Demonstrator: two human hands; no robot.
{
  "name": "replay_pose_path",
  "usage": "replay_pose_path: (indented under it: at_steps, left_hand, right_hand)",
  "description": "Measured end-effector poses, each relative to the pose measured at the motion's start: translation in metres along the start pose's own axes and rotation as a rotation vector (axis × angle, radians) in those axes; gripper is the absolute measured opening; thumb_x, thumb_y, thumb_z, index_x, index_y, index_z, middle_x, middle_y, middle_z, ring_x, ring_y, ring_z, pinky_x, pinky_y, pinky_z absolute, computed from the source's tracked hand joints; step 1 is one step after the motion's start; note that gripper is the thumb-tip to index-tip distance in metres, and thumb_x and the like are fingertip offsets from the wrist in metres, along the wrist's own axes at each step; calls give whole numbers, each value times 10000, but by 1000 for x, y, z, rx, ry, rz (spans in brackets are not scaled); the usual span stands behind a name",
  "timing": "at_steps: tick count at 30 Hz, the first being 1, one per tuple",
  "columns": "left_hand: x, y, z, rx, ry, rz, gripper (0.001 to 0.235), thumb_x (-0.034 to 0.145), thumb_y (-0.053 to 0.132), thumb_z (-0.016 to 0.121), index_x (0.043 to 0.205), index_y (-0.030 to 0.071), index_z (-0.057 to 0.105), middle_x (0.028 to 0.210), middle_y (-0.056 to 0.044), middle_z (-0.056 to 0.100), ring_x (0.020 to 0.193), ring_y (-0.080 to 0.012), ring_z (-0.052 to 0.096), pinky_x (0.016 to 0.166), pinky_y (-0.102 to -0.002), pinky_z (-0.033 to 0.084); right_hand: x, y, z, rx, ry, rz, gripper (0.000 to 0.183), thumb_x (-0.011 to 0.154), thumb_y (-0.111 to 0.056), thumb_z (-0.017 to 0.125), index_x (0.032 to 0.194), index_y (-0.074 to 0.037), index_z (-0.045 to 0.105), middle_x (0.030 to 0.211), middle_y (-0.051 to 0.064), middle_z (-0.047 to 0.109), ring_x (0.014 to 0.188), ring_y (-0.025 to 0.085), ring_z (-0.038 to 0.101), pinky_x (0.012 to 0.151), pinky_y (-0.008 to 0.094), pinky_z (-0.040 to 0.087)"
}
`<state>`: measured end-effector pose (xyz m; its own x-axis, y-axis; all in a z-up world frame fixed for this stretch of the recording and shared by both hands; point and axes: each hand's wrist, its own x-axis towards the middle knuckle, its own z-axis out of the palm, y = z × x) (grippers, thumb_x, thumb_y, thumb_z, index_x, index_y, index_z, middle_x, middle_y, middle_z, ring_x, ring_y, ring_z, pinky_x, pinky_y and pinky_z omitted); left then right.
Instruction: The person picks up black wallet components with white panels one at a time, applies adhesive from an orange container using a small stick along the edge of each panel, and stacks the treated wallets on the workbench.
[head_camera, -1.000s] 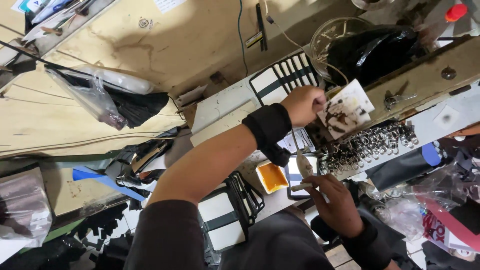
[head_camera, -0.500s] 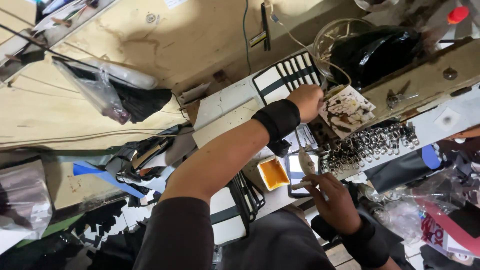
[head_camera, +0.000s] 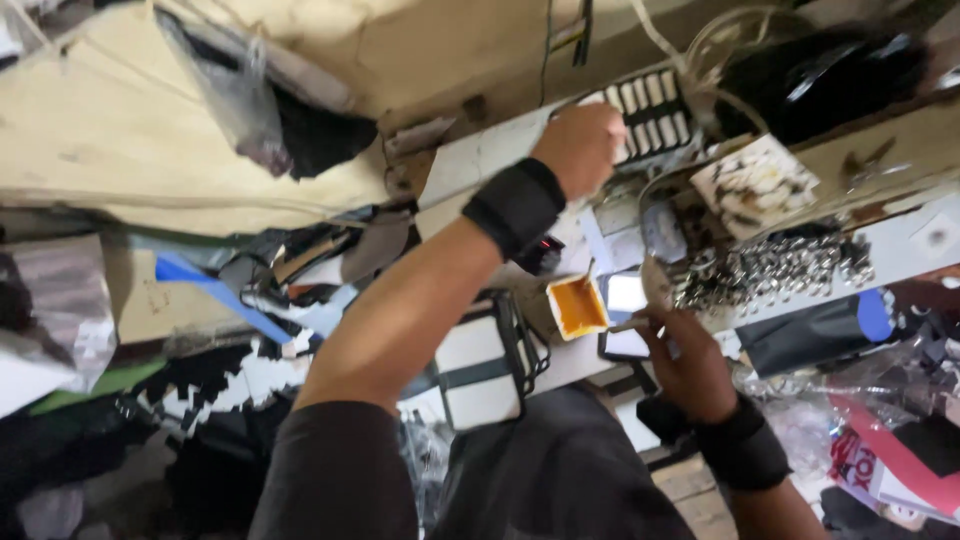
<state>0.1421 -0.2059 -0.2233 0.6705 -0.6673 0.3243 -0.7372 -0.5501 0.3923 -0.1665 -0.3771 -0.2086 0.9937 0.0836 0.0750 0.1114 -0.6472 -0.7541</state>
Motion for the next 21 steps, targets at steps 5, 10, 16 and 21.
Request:
replay_pose_path:
  at_steps: [5,10,16,21]
  left_hand:
    - [-108,17,-135,-146,105,-204,155,912,172,640,761,140,622,713,-66,699,676,-313,646,637,-476,434]
    - [-233,38,-195,-153,74,-392,318,1030,237,644,763,118,518,684,-43,671,639,-317,638,602,-465,423]
    - [-347,66,-179,-124,10,-692,310,1009,430,690,849,163,688,614,-85,657,648,-336,697,574,-417,536]
    - [-383,96,-163,-386,-204,-777,436,918,526,706,831,99,724,718,-146,734,790,-412,727,640,-477,553]
  right_hand:
    - [5,-8,20,-63,-17,-23,196,1024,-106,660,1211,-64,704,1023,124,680,883,275,639,766,375,526]
    - [11,3,54,-189,-18,-209,176,1053,-81,643,1219,-60,699,1022,139,732,853,306,658,698,421,507]
    - [18,19,87,-360,-64,-128,190,1055,-164,677,1231,-110,724,935,142,756,895,349,733,767,470,578]
    - [31,11,95,-556,-274,0,196,1090,-268,561,1262,-219,643,961,110,740,987,331,723,805,492,608]
